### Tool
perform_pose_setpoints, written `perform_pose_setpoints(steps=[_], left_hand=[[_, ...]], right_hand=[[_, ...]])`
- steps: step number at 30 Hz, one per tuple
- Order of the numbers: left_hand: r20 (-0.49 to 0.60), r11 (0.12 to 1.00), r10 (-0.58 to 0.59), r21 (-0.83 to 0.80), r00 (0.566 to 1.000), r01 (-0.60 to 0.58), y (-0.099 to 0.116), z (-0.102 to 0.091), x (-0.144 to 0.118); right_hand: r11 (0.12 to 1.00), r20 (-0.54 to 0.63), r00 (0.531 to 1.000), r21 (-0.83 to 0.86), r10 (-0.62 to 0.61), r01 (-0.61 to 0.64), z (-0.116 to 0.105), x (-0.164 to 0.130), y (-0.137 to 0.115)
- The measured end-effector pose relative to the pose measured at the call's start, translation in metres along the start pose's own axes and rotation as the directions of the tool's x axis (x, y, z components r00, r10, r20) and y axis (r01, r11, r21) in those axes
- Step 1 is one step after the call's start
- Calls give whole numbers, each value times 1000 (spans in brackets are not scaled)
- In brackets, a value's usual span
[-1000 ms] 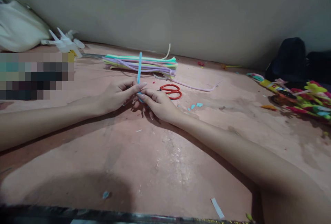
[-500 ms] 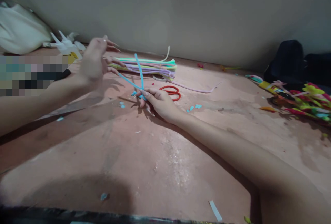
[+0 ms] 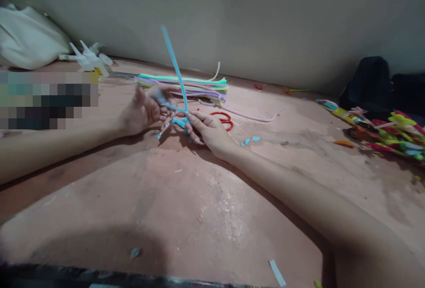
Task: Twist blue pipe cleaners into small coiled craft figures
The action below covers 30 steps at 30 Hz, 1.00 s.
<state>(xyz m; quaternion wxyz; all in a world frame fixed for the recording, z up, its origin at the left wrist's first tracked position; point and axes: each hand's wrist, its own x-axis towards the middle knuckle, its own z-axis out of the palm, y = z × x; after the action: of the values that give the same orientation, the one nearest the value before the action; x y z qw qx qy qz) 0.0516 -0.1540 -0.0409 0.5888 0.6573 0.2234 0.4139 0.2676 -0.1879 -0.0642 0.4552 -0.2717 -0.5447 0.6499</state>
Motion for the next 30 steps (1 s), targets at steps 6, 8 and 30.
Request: perform_pose_setpoints(steps=[6, 8, 30], left_hand=[[-86, 987, 142, 93, 986, -134, 2, 0, 0], [-37, 973, 93, 215, 995, -83, -3, 0, -2], [196, 893, 151, 395, 969, -218, -2, -13, -3]], right_hand=[[999, 70, 997, 28, 23, -25, -2, 1, -3], [999, 91, 995, 27, 41, -43, -2, 1, -5], [980, 291, 938, 12, 186, -199, -7, -9, -13]])
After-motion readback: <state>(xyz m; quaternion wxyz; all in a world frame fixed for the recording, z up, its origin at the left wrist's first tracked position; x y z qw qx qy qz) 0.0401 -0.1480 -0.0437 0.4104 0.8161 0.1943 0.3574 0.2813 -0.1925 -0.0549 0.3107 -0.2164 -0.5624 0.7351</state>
